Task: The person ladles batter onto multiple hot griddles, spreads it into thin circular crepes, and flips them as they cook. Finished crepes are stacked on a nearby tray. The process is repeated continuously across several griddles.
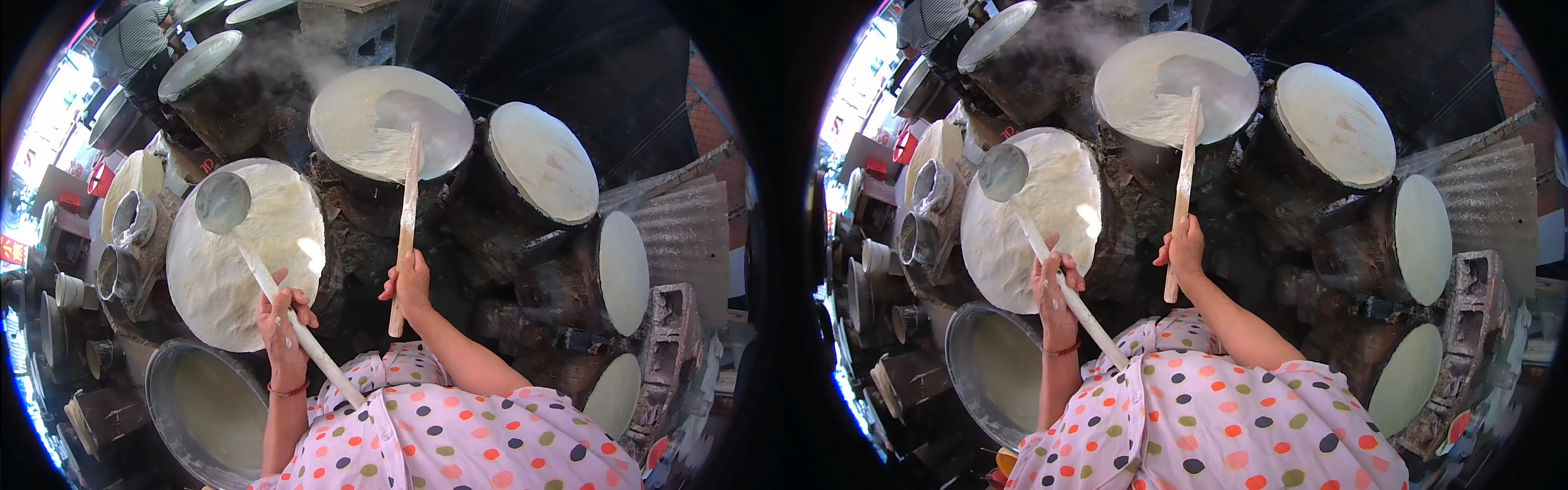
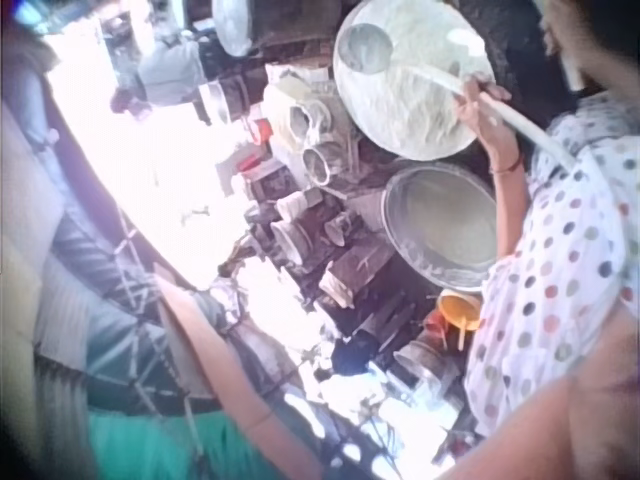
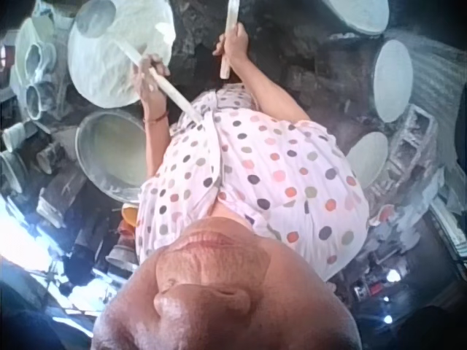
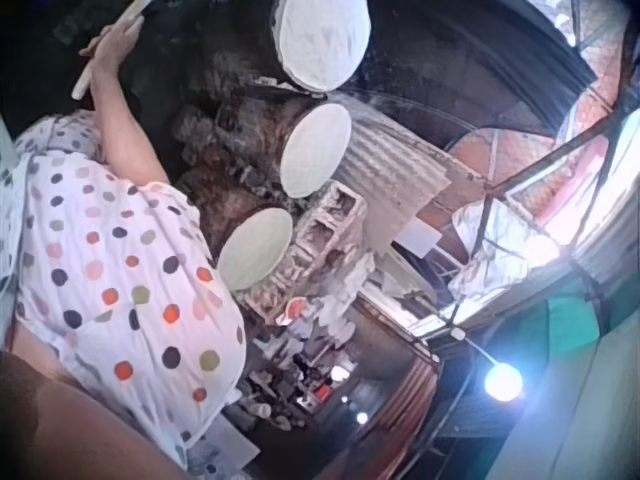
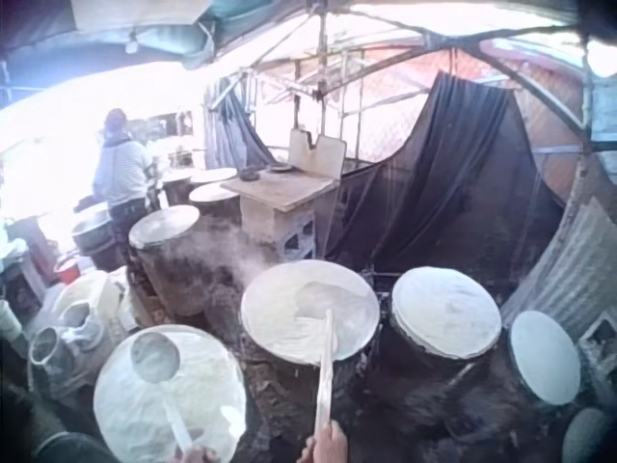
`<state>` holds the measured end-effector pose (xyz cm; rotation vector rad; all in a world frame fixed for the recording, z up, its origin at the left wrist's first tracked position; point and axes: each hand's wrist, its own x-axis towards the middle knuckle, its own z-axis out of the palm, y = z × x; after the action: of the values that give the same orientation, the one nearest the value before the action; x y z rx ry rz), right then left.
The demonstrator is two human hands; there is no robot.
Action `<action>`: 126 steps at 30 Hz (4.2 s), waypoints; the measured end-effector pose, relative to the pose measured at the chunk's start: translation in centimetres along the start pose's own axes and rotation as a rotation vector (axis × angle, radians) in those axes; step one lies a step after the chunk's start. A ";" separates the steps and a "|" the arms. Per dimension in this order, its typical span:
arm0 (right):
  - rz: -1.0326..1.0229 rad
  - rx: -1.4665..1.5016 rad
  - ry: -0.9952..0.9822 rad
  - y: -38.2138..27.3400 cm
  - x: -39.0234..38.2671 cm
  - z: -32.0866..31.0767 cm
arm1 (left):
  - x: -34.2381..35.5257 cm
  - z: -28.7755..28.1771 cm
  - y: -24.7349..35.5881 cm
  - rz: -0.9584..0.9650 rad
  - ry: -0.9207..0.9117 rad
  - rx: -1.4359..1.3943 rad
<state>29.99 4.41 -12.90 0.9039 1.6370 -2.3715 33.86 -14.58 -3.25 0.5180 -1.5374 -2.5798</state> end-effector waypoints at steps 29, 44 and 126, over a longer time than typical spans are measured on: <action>-0.259 -0.768 0.091 -7.3 3.1 -11.2 | 0.5 7.4 -1.9 -0.039 -0.107 0.071; -0.629 -1.092 -0.001 -8.3 4.8 -17.6 | 1.6 11.0 -3.9 -0.055 -0.121 0.068; -0.872 -0.845 0.037 -15.0 21.7 -5.4 | 3.7 9.0 -2.4 -0.053 -0.011 -0.047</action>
<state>8.24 20.27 -13.59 0.0465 3.0887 -1.5754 27.63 -6.80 -2.36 0.5484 -1.4823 -2.6550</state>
